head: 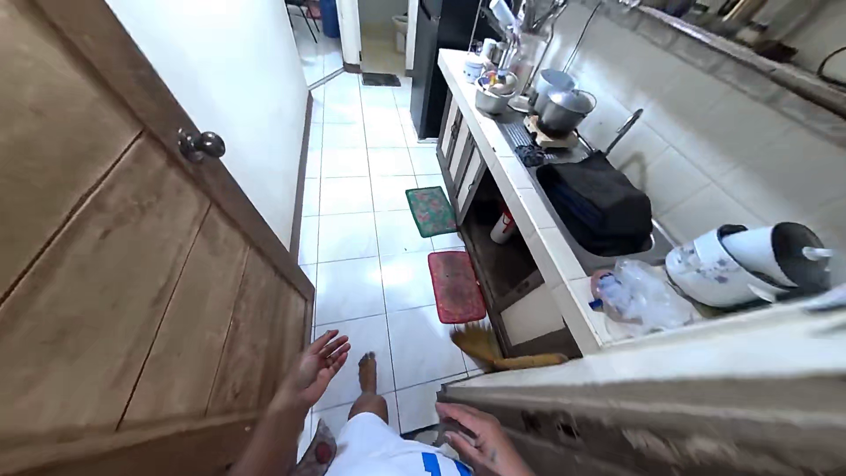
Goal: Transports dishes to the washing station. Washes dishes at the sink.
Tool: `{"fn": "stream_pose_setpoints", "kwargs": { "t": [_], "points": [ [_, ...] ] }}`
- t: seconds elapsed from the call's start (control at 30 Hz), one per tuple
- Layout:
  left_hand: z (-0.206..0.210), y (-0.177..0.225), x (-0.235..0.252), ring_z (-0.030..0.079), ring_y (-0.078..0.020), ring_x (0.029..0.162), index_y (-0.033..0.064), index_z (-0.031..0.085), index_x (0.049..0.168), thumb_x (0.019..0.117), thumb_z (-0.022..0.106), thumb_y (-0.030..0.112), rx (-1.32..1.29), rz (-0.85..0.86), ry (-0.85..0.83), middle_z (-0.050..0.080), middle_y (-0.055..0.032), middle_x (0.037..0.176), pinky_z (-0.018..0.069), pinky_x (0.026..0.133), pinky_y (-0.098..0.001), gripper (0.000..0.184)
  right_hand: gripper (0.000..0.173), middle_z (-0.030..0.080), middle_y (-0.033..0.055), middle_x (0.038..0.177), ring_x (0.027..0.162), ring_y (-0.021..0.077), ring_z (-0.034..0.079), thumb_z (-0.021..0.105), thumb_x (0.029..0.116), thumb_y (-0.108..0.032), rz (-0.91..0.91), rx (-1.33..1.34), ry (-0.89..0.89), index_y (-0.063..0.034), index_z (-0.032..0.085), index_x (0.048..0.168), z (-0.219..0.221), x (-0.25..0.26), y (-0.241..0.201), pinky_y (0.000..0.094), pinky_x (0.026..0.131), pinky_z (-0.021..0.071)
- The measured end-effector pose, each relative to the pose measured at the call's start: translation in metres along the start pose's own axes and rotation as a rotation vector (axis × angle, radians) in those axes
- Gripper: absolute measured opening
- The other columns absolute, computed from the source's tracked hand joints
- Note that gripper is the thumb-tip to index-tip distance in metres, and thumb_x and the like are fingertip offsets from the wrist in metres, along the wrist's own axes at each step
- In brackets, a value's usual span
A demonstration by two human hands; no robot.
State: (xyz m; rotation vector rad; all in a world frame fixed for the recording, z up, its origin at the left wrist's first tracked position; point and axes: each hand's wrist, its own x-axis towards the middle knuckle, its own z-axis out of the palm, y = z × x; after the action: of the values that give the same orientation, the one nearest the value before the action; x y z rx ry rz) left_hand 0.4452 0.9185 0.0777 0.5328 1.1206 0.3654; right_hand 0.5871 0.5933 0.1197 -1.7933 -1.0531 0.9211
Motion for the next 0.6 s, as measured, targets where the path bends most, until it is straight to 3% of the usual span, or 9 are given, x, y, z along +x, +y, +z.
{"fn": "stream_pose_setpoints", "kwargs": {
  "t": [0.13,0.23,0.3,0.4,0.53,0.6],
  "points": [
    [0.046,0.069,0.077,0.071,-0.0145,0.084,0.0054,0.055,0.129,0.1101,0.044,0.025,0.080,0.014,-0.040,0.072,-0.0075,0.104,0.0597,0.073,-0.0278,0.029,0.035,0.070,0.0171,0.128,0.112,0.0203,0.071,0.061,0.0990,-0.006,0.024,0.227,0.194,0.0046,0.064,0.133,-0.018,0.081,0.002,0.0363,0.101,0.0572],
    [0.093,0.131,0.127,0.072,-0.0165,0.087,0.0036,0.053,0.132,0.1107,0.043,0.024,0.144,0.025,-0.098,0.072,-0.0094,0.107,0.0599,0.076,-0.0299,0.031,0.036,0.070,0.0137,0.129,0.110,0.0186,0.071,0.058,0.0997,-0.006,0.163,0.296,0.372,0.0018,0.063,0.135,-0.038,0.157,0.010,0.0366,0.099,0.0578],
    [0.129,0.171,0.153,0.073,-0.0187,0.090,0.0025,0.051,0.136,0.1118,0.040,0.024,0.195,0.034,-0.165,0.071,-0.0116,0.110,0.0604,0.078,-0.0314,0.034,0.038,0.069,0.0123,0.131,0.113,0.0188,0.070,0.060,0.0998,-0.011,0.183,0.182,0.413,-0.0020,0.064,0.136,-0.065,0.205,0.006,0.0377,0.101,0.0565],
    [0.172,0.219,0.192,0.073,-0.0196,0.090,0.0028,0.051,0.136,0.1125,0.037,0.024,0.252,0.059,-0.239,0.072,-0.0124,0.111,0.0608,0.078,-0.0316,0.035,0.043,0.068,0.0125,0.134,0.120,0.0247,0.067,0.063,0.1008,-0.023,0.178,-0.122,0.370,-0.0098,0.062,0.142,-0.113,0.266,-0.006,0.0466,0.106,0.0526],
    [0.223,0.249,0.257,0.073,-0.0183,0.089,0.0032,0.050,0.136,0.1129,0.036,0.024,0.255,0.043,-0.258,0.072,-0.0116,0.111,0.0608,0.077,-0.0304,0.034,0.048,0.059,0.0122,0.147,0.134,0.0290,0.058,0.061,0.1032,-0.030,0.287,-0.325,0.320,-0.0161,0.055,0.149,-0.184,0.338,-0.008,0.0523,0.114,0.0445],
    [0.252,0.257,0.289,0.074,-0.0190,0.088,0.0031,0.049,0.137,0.1128,0.036,0.024,0.242,0.003,-0.259,0.072,-0.0122,0.110,0.0609,0.077,-0.0309,0.034,0.049,0.060,0.0131,0.146,0.134,0.0302,0.058,0.061,0.1032,-0.029,0.314,-0.356,0.351,-0.0158,0.055,0.150,-0.219,0.371,0.005,0.0525,0.113,0.0452]
  ]
}}
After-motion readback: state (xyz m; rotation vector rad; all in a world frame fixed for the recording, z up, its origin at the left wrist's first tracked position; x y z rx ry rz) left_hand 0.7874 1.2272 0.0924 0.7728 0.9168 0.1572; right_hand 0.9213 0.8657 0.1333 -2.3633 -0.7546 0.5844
